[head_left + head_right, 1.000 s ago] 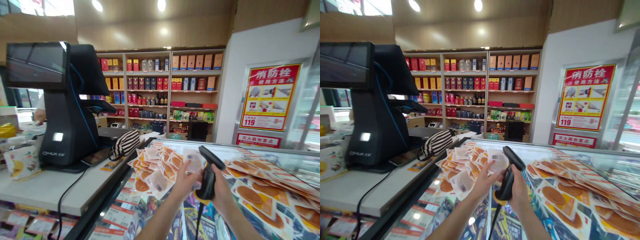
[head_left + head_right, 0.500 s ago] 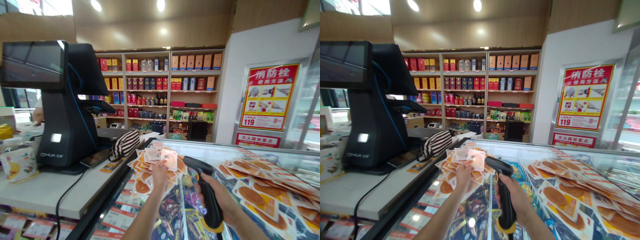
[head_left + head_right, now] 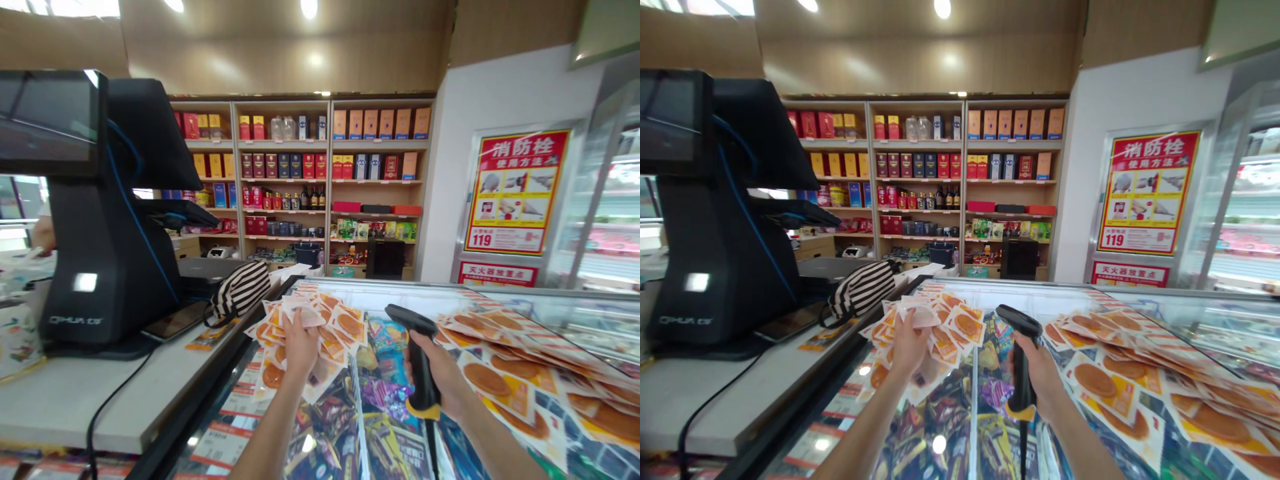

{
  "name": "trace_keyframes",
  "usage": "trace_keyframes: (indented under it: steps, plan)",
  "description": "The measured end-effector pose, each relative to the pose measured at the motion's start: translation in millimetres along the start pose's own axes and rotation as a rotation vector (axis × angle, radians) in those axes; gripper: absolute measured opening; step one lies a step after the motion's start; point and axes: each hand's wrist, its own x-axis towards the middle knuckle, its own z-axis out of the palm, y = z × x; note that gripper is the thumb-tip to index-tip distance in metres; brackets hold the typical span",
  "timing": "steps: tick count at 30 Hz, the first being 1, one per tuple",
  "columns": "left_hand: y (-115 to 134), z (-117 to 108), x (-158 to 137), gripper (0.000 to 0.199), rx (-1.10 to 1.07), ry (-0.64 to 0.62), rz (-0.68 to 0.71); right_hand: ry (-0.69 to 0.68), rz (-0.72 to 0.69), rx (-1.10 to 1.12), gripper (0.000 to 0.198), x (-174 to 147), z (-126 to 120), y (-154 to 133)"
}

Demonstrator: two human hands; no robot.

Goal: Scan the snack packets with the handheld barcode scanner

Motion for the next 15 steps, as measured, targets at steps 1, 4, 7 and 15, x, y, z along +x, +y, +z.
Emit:
trace_keyframes:
  steps: [1,4,7,15]
  plan:
    - [1,-2,-2,0.046,0.021,0.013,0.013,0.008,-0.004,0.011,0.031,2,-2,0]
    - [7,0,-11,0.048,0.132,-0.006,0.129,0.022,-0.016,0.024,0.03,3,-3,-4]
    - [15,15,-25,0.049,0.343,-0.223,0.485,0.025,-0.006,0.008,0.03,0,-2,-8]
    - [15,54,-22,0.038,0.54,-0.503,0.72,0.108,-0.026,-0.097,0.03,1,-9,-10]
